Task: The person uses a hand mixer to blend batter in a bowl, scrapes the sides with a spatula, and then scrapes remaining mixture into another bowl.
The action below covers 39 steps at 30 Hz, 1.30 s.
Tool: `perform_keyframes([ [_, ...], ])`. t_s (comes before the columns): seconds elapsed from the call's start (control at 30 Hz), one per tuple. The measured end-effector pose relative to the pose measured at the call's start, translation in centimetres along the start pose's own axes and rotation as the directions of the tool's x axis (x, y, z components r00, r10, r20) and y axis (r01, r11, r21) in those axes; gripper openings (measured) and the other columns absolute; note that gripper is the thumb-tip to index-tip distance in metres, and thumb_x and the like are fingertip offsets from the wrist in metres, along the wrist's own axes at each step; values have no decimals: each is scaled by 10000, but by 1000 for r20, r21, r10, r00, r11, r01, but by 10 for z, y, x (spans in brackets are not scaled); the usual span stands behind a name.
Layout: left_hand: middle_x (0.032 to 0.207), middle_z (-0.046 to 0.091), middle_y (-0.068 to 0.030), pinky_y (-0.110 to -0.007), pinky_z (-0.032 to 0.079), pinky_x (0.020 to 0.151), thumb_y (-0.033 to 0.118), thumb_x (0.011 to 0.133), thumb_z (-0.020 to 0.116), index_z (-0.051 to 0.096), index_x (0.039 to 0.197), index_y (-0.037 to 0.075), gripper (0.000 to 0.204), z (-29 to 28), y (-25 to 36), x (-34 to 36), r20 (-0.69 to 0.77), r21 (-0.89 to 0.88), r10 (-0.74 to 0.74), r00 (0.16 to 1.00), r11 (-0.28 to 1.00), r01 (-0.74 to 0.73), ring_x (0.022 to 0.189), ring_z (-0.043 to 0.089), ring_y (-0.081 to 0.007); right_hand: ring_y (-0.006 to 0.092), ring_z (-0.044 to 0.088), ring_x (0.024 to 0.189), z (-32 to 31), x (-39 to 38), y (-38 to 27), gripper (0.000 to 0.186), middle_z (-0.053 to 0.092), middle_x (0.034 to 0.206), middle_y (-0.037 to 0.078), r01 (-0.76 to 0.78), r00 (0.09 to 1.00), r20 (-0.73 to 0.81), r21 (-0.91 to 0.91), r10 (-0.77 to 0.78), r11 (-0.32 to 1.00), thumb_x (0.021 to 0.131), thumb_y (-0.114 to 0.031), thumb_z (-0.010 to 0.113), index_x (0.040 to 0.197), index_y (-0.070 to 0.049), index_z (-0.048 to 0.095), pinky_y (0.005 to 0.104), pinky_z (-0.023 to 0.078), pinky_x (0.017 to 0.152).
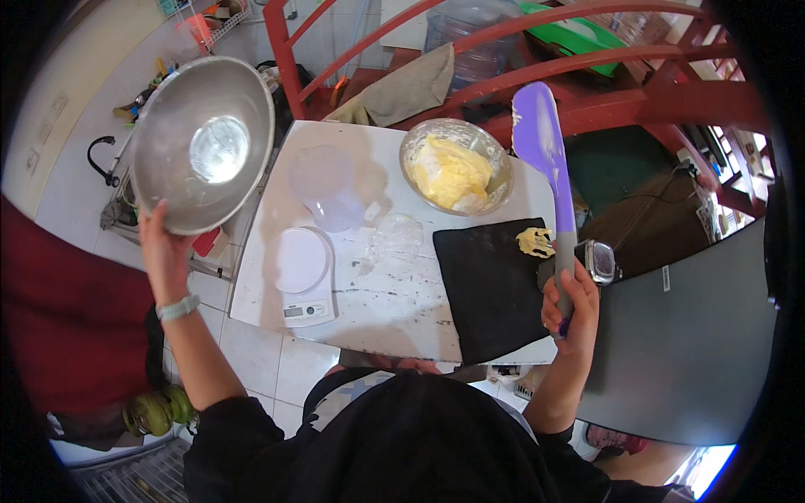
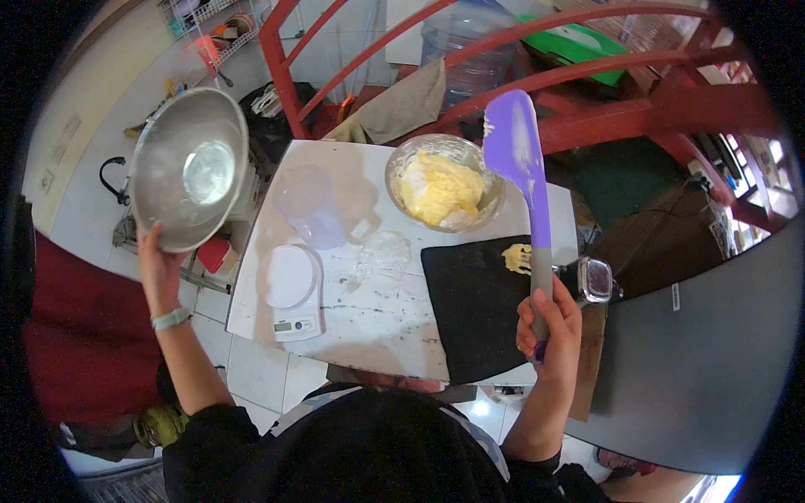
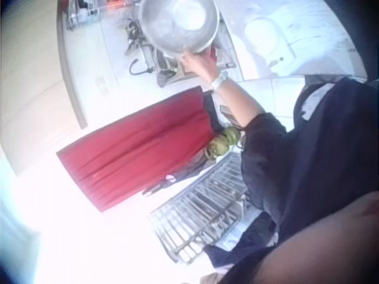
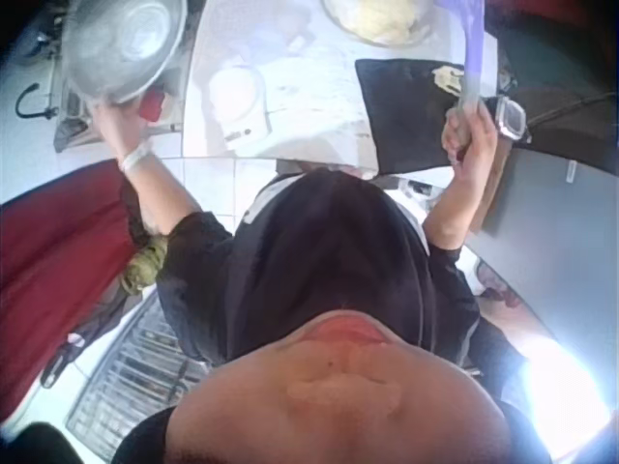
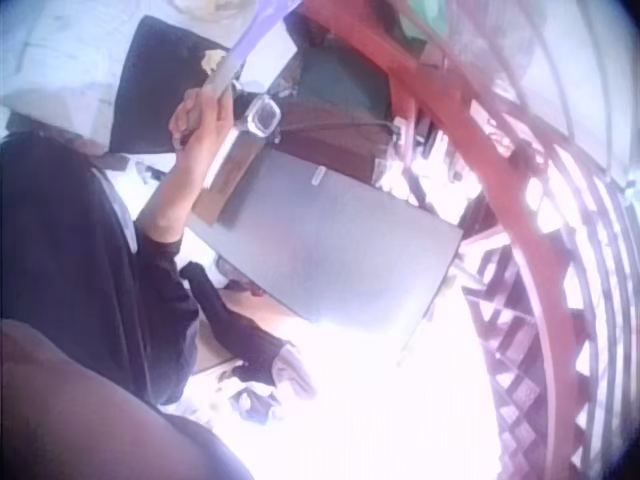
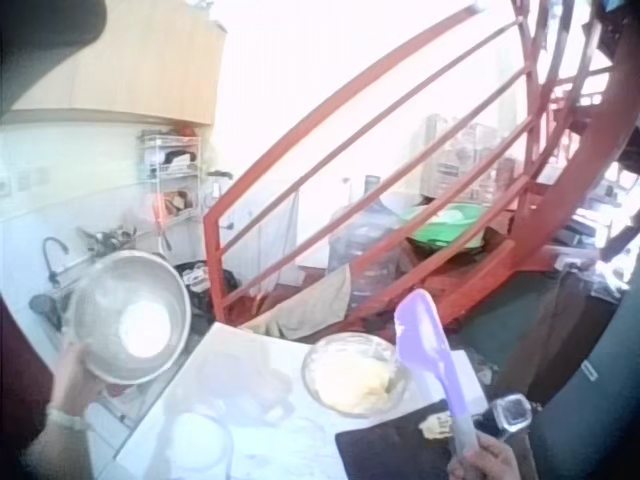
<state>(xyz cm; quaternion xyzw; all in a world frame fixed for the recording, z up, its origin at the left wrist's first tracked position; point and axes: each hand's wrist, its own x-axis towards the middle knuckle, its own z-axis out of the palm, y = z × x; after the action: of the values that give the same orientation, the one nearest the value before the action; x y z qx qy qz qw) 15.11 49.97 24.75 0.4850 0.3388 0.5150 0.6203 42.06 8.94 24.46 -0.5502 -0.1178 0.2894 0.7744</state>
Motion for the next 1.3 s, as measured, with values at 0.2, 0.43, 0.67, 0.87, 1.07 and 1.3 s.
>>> perform_keyframes([
  [0.2,1191,494,-155,-446,589,662,87,884,393,326,1306,138,431,-2,-114,75,22,-30,-161,987,986,162,953,597,-354,44,361,381,21,9,18,411,443,623,23,-10,999,-35,75,12,997,885,-163,507,1259,-8,432,177,291,329],
  [0.43,1210,465,-185,-436,595,600,78,876,391,332,1272,128,404,41,-189,109,13,-55,-321,947,945,322,854,622,-378,54,381,405,37,14,48,367,444,627,12,-196,976,-80,104,205,975,867,-152,522,1206,-19,472,193,296,341],
  [0.67,1355,336,-175,-394,557,728,418,877,529,209,1384,141,660,57,-192,108,291,9,-373,881,922,387,943,591,-360,96,484,535,65,60,88,434,522,716,36,54,997,-21,-522,-76,851,800,-52,551,1224,-3,472,223,382,473],
  [0.87,1397,296,-169,-385,469,843,526,863,512,212,1398,106,744,30,-195,84,131,-104,-282,950,949,296,1041,544,-319,308,560,946,140,171,89,495,579,981,148,566,809,460,-779,-367,271,739,-84,568,1230,-100,514,360,457,791],
  [1.07,1261,448,-157,-369,478,818,434,901,493,326,1323,63,586,4,-161,37,55,-133,-198,979,970,204,1000,566,-283,292,555,978,178,248,111,471,585,1031,108,644,764,640,-764,-77,37,714,-115,579,1181,-171,566,388,463,814],
  [1.3,766,552,-98,-332,473,609,355,936,419,528,915,22,351,38,-91,-19,338,-445,217,916,894,-47,701,562,-217,287,573,962,147,232,111,452,621,1038,115,653,734,640,-757,-228,-28,717,-179,654,1160,-126,579,419,450,823],
])
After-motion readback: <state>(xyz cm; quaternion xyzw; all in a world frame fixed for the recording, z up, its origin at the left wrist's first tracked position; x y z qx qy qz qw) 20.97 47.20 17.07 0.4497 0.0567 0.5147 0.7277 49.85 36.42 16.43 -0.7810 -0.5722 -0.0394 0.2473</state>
